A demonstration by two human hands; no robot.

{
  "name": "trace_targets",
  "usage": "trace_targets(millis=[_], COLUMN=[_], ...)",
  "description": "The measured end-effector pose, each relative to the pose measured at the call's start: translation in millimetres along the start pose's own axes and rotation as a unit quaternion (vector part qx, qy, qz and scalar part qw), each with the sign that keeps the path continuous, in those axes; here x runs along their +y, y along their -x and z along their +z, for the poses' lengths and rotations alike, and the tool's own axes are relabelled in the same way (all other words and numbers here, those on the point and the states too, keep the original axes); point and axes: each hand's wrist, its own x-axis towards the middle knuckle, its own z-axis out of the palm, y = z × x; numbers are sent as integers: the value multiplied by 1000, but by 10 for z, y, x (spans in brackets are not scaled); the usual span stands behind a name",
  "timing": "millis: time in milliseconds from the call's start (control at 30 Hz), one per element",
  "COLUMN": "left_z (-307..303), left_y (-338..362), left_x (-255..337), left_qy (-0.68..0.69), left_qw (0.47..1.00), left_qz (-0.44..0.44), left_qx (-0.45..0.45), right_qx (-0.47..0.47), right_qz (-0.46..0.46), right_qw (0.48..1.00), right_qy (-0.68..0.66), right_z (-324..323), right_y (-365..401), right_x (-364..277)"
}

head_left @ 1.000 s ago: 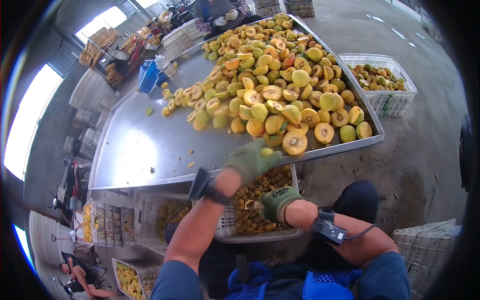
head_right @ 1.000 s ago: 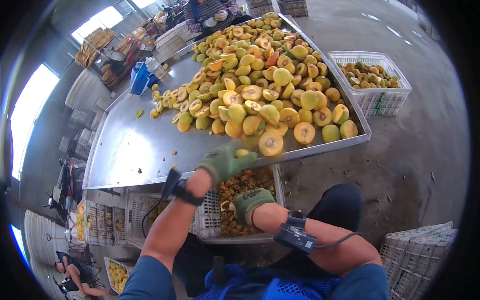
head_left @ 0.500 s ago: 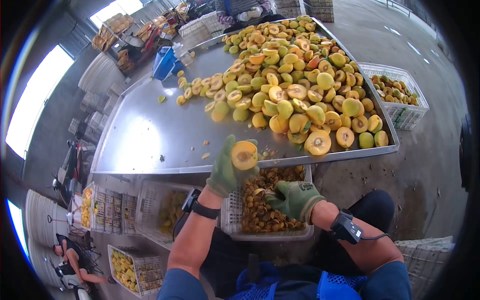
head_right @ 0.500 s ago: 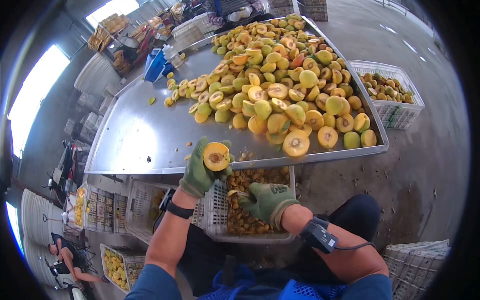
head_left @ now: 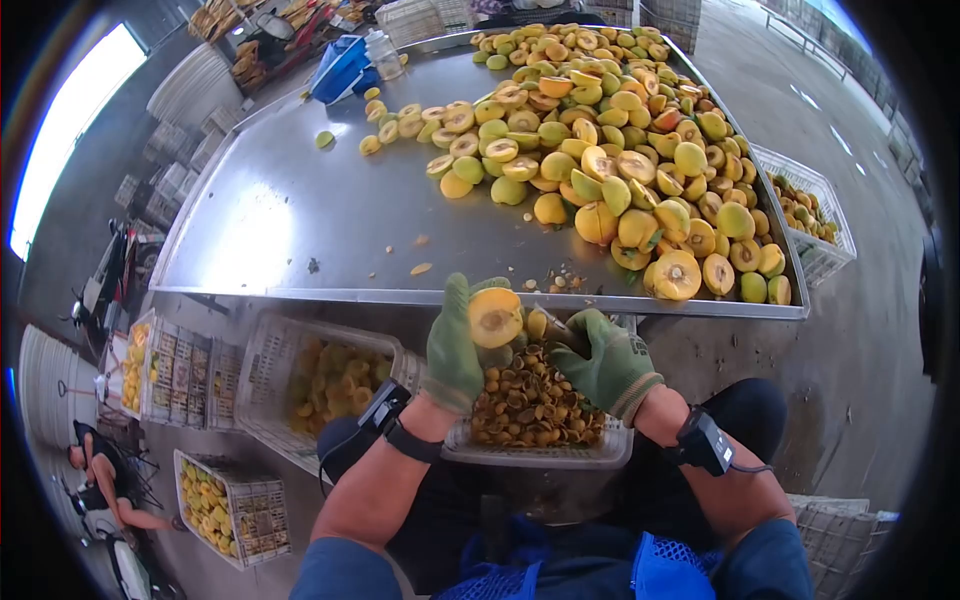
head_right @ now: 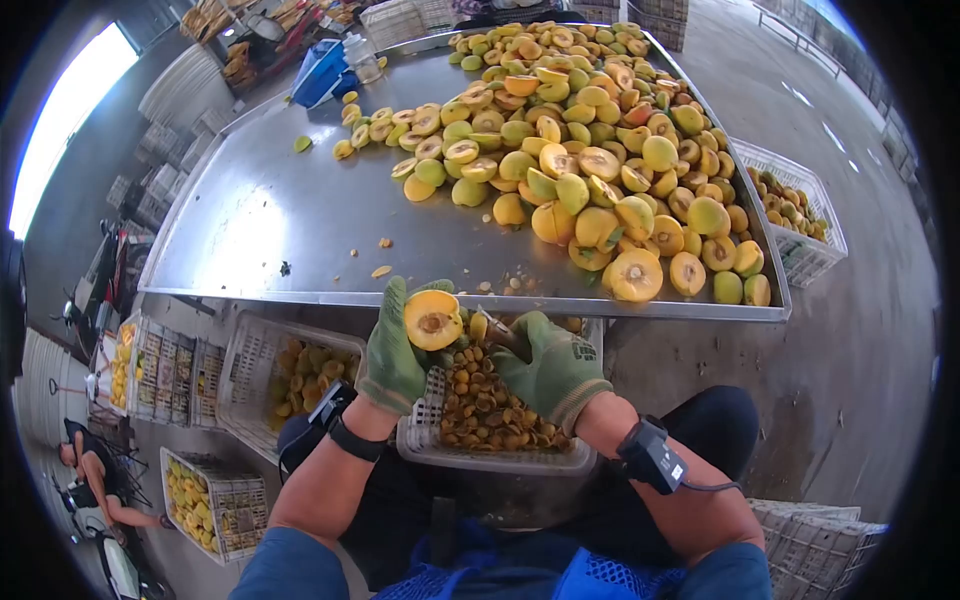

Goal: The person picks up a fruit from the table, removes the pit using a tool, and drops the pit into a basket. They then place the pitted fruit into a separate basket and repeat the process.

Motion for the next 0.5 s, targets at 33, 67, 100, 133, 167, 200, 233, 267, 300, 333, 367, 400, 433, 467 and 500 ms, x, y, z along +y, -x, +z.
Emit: trace_targets(millis=[33,67,100,133,167,200,233,267,300,333,367,400,433,467,500], left_z=[5,6,-34,-101,-148,-144,-123,-117,-132,-155,-176,-181,-167,-142,-113], left_y=[32,41,13,-32,-53,-26,16,42,42,33,24,22,32,38,41], left_x=[11,14,-22,-81,-121,-105,-72,-55,-64,-70,-61,-36,-15,-7,-8], left_qy=[-8,-17,1,20,37,43,48,53,65,77,88,74,59,44,47], left_qw=[1000,999,998,997,996,997,997,997,997,996,996,997,998,999,998], left_qz=[11,23,37,50,64,57,49,41,35,31,27,20,11,-1,-14], left_qx=[23,44,44,45,47,43,39,36,30,25,19,25,30,32,36], right_qx=[9,19,29,38,38,38,39,40,40,39,16,-6,-27,-22,-33], right_qz=[-19,-41,-63,-84,-84,-84,-83,-77,-73,-70,-51,-30,-6,-40,-34], right_qw=[1000,998,995,991,994,996,996,996,995,993,992,989,983,979,979], right_qy=[-4,-35,-66,-99,-59,-19,19,-14,-48,-83,-116,-148,-179,-200,-196], right_z=[32,80,135,168,183,195,207,209,199,184,147,95,68,91,70], right_y=[-13,-31,-51,-67,-84,-101,-115,-116,-108,-111,-110,-94,-75,-74,-69], right_x=[27,65,106,133,145,141,135,106,51,-11,-77,-139,-159,-110,-125])
